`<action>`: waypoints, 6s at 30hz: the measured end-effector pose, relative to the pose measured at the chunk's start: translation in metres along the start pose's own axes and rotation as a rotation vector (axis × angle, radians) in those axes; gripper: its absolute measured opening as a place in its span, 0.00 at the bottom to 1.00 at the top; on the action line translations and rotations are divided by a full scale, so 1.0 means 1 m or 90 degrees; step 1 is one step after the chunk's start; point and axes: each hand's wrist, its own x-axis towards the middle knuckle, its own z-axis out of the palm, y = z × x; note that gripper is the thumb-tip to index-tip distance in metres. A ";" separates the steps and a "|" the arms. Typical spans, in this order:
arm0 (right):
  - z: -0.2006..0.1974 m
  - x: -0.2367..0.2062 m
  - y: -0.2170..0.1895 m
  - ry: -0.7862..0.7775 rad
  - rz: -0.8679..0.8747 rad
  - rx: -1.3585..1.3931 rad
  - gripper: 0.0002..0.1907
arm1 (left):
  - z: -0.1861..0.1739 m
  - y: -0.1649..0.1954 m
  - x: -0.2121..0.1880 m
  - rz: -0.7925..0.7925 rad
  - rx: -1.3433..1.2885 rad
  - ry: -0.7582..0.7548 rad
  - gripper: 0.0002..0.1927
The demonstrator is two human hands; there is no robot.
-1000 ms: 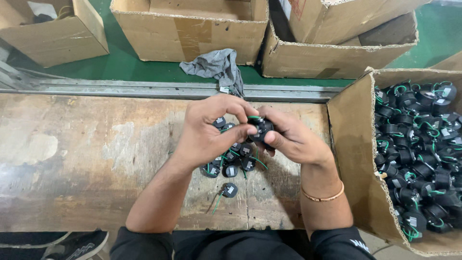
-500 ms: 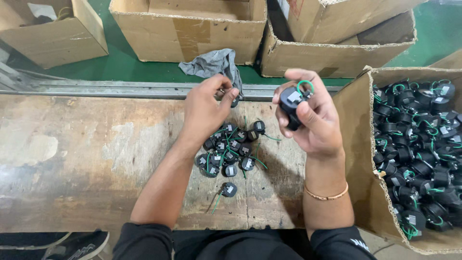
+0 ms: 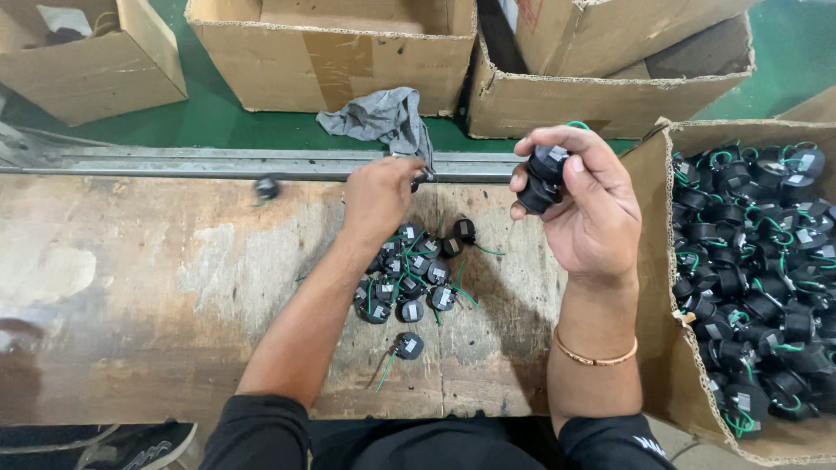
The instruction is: The person picks small black electrical plug components with green wires from a cardboard box and works on them one at a time at a wooden workbench, twisting and folding the wire leads and pressing the parts together, then sets the finished piece on the bench. The person repeats this handling cycle continuously across the episode.
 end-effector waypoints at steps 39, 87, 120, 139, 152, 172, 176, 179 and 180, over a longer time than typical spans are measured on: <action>0.048 0.000 0.022 -0.115 -0.088 -0.604 0.26 | -0.105 0.072 0.006 0.107 -0.431 -0.060 0.14; 0.054 -0.001 0.039 -0.149 -0.045 -0.480 0.21 | -0.128 0.093 -0.005 0.107 -0.334 -0.015 0.08; -0.208 -0.034 -0.029 0.516 -0.567 -0.012 0.28 | -0.071 0.000 0.006 -0.193 0.284 -0.367 0.28; -0.011 -0.023 -0.017 0.304 -0.523 -0.296 0.22 | -0.001 0.003 -0.006 -0.009 0.134 -0.338 0.36; -0.019 -0.022 -0.014 0.268 -0.510 -0.314 0.18 | -0.030 -0.007 -0.003 -0.136 0.216 -0.510 0.21; 0.037 -0.006 -0.003 -0.186 -0.035 -0.697 0.35 | -0.101 0.130 -0.012 -0.014 -0.327 0.058 0.25; 0.037 -0.006 0.009 -0.161 -0.108 -0.741 0.28 | -0.091 0.136 -0.012 -0.017 -0.318 0.016 0.26; 0.035 -0.007 0.009 -0.161 -0.118 -0.681 0.25 | -0.096 0.128 -0.011 0.030 -0.301 -0.017 0.29; 0.036 -0.008 0.008 -0.160 -0.112 -0.657 0.24 | -0.099 0.124 -0.009 0.049 -0.299 -0.032 0.30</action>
